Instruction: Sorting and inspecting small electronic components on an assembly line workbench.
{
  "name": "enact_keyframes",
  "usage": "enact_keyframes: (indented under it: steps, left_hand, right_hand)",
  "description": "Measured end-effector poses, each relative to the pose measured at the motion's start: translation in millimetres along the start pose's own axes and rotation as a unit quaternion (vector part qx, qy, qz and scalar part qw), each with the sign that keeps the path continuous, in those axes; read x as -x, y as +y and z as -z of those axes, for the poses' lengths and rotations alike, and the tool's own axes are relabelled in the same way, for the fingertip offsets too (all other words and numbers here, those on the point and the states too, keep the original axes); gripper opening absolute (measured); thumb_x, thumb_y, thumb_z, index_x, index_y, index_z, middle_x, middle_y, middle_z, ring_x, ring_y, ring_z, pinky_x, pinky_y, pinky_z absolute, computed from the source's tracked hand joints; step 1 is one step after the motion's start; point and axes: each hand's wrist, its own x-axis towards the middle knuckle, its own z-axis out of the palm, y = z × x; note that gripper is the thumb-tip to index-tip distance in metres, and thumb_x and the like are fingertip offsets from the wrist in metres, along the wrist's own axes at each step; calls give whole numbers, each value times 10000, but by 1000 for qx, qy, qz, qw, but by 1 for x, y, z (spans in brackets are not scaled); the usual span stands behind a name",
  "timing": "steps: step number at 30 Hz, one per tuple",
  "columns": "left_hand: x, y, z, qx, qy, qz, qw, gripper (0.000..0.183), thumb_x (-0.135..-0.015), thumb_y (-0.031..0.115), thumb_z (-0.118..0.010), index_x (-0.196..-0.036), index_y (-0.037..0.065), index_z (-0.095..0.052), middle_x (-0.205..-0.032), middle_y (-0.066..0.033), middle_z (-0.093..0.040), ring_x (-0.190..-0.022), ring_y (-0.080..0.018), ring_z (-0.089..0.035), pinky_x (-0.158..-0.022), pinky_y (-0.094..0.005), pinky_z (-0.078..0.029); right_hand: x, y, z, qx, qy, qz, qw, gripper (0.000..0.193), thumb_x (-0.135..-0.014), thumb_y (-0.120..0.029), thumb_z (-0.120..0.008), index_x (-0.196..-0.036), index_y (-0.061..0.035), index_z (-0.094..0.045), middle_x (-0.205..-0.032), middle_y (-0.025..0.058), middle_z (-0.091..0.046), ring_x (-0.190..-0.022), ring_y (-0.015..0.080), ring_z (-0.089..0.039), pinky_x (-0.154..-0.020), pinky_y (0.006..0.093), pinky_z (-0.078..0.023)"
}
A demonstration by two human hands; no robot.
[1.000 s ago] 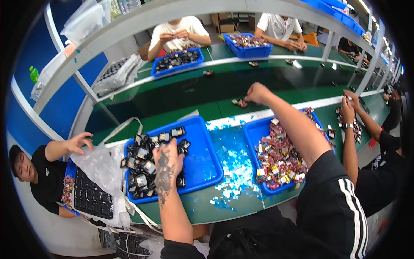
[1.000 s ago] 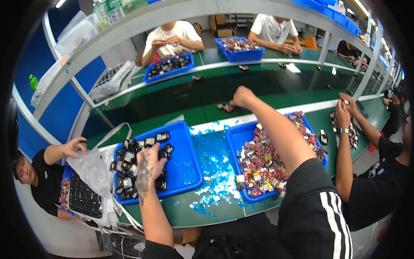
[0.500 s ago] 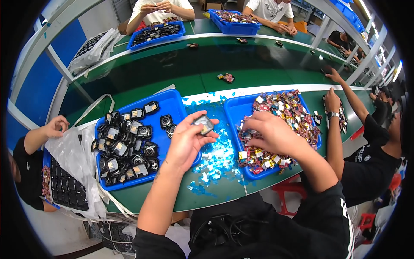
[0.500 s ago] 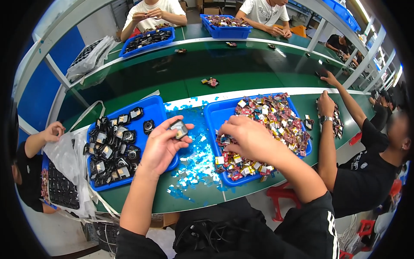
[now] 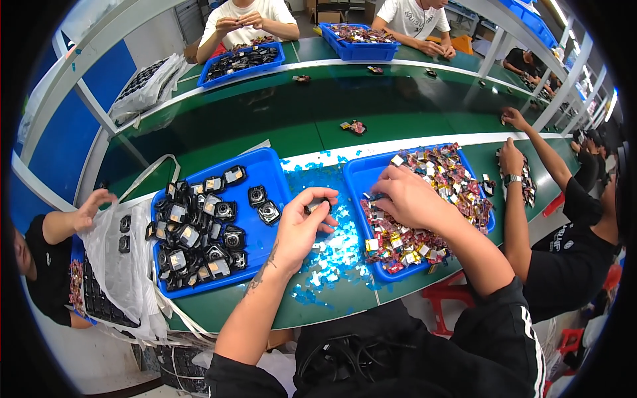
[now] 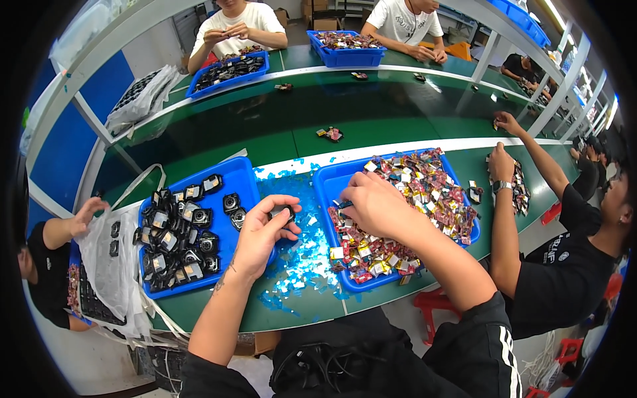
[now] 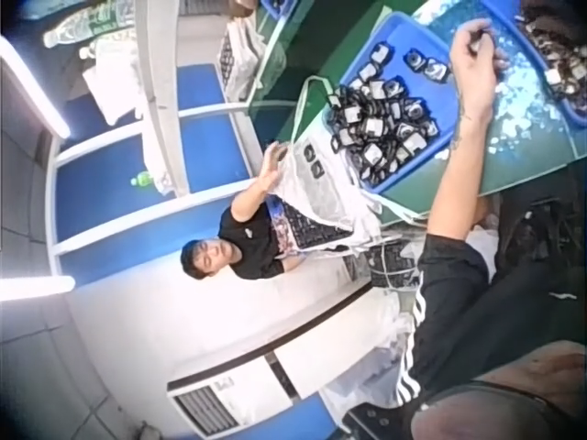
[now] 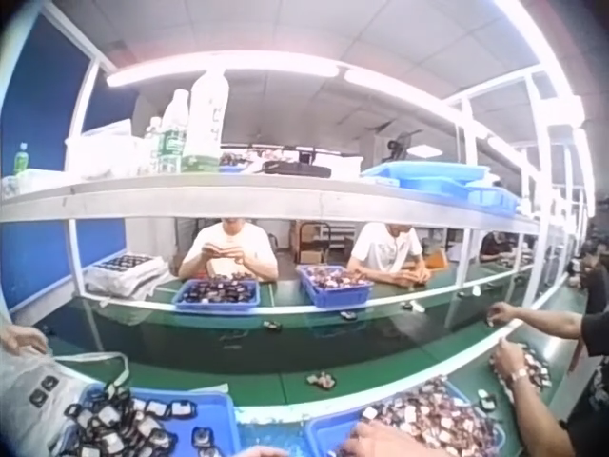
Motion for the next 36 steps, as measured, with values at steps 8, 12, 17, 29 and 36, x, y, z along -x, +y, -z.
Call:
enact_keyframes:
  steps: [8, 12, 17, 29, 36]
  left_hand:
    - [5, 2, -3, -4, 7, -13, 1000, 259, -962, 114, -539, -1209, 45, -574, -1104, -87, -606, -797, -117, -623, -681, -248, -531]
    - [5, -1, -6, -198, 10, -123, 972, 235, -938, 106, -582, -1158, 57, -648, -1005, -39, -566, -775, -88, -555, -690, -221, -478]
    - [14, 18, -12, -237, -42, -163, 957, 282, -773, 95, -767, -1050, 75, -717, -1006, -28, -557, -783, -90, -516, -660, -221, -431]
    - [16, 10, -14, -195, -29, -180, 964, 165, -792, 55, -754, -953, 34, -723, -930, -10, -572, -670, -54, -466, -577, -207, -379]
    - [14, 5, -16, -181, -5, -165, 969, 137, -798, 47, -742, -926, 4, -717, -874, -37, -606, -713, -86, -529, -620, -230, -429]
  right_hand:
    - [-1, 9, -6, -89, 95, 67, 989, 148, -736, -133, -743, -808, -40, -653, -853, 123, -650, -861, 325, -625, -784, 423, -500]
    - [14, -6, 16, -291, 74, -41, 953, 118, -809, -71, -706, -840, -7, -612, -776, 101, -654, -748, 226, -656, -693, 341, -514]
    - [25, -44, 50, -266, -18, -10, 964, 124, -811, -67, -698, -848, 4, -603, -746, 122, -643, -701, 254, -654, -639, 353, -506]
    - [19, -55, 13, -463, 78, -46, 882, 86, -857, -63, -686, -899, 2, -649, -791, 54, -658, -748, 116, -633, -695, 273, -516]
    - [14, -61, 2, -357, 187, -8, 915, 83, -801, -10, -704, -859, -12, -645, -801, 70, -636, -721, 180, -639, -642, 291, -514]
